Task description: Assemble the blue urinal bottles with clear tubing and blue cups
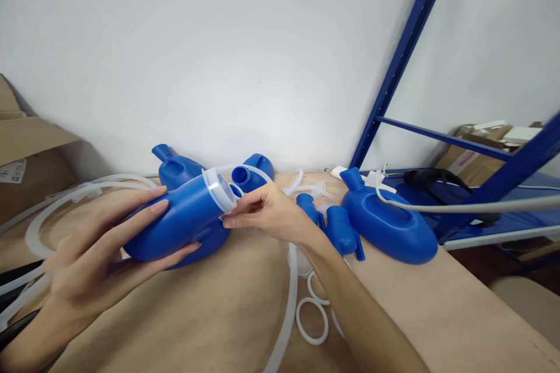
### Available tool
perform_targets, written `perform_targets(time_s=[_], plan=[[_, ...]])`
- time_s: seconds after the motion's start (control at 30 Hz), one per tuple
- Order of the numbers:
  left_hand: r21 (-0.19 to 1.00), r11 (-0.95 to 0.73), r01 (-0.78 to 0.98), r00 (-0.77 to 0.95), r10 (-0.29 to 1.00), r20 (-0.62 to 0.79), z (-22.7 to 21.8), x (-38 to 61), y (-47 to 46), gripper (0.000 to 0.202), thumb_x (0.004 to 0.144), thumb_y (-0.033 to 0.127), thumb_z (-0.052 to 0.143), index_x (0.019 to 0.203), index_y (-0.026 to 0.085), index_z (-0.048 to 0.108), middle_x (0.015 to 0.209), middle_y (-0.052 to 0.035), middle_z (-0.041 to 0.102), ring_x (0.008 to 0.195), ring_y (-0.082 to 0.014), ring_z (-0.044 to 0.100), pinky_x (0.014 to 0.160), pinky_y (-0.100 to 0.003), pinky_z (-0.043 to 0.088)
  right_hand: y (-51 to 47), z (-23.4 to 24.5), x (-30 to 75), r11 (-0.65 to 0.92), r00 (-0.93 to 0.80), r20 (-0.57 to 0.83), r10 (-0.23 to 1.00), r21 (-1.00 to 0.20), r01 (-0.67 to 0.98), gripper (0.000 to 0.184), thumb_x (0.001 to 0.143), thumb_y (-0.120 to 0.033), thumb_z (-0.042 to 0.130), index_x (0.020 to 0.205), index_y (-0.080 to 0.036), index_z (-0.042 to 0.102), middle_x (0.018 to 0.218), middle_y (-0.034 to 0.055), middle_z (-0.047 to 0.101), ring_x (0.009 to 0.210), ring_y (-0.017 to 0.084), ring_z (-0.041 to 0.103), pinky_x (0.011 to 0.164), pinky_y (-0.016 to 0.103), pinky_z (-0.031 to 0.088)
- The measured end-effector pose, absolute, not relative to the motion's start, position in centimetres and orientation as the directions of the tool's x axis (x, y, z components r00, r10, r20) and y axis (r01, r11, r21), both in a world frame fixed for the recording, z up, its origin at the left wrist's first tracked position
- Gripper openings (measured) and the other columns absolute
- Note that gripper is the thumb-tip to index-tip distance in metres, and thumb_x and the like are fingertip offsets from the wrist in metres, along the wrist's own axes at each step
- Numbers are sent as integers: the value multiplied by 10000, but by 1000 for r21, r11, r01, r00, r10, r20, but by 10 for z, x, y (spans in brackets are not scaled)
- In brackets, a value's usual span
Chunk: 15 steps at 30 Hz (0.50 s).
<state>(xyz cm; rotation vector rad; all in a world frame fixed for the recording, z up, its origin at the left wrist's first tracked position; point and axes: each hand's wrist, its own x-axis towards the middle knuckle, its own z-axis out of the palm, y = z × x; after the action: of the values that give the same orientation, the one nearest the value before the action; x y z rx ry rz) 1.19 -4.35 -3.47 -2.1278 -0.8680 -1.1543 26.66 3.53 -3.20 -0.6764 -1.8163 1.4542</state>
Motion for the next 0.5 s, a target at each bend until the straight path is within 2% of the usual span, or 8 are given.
perform_targets(time_s=[0.13,0.33,0.4,0.5], plan=[[-214,-614,760,439,242,865,-35,12,-43,756,770,260,880,1453,245,558,1338,-145,686,1098,-327,737,943,-446,639,38,-34,264,175,-616,165,770,-984,-45,242,666,-364,932,820,-207,832,804,29,801,775,191,766,808,355,646],[-353,-559,751,522,175,835,-33,9,-42,550,854,235,790,1373,270,610,1312,-102,707,1090,-293,748,912,-417,657,41,-40,260,110,-593,111,798,-993,-39,236,647,-339,933,791,-193,817,718,17,757,666,155,719,674,299,629],[-340,-565,752,524,199,828,-36,8,-45,537,879,220,751,1385,319,599,1347,-79,696,1139,-302,732,941,-440,649,41,-42,260,101,-577,95,811,-995,-22,226,645,-330,923,790,-194,814,710,12,752,664,153,717,678,295,627],[-221,-600,769,465,286,838,-44,12,-52,539,902,200,691,1401,374,586,1361,-54,694,1235,-342,680,991,-523,621,41,-44,259,56,-582,48,812,-998,-5,221,647,-317,901,808,-192,815,737,14,765,689,160,727,704,299,631]])
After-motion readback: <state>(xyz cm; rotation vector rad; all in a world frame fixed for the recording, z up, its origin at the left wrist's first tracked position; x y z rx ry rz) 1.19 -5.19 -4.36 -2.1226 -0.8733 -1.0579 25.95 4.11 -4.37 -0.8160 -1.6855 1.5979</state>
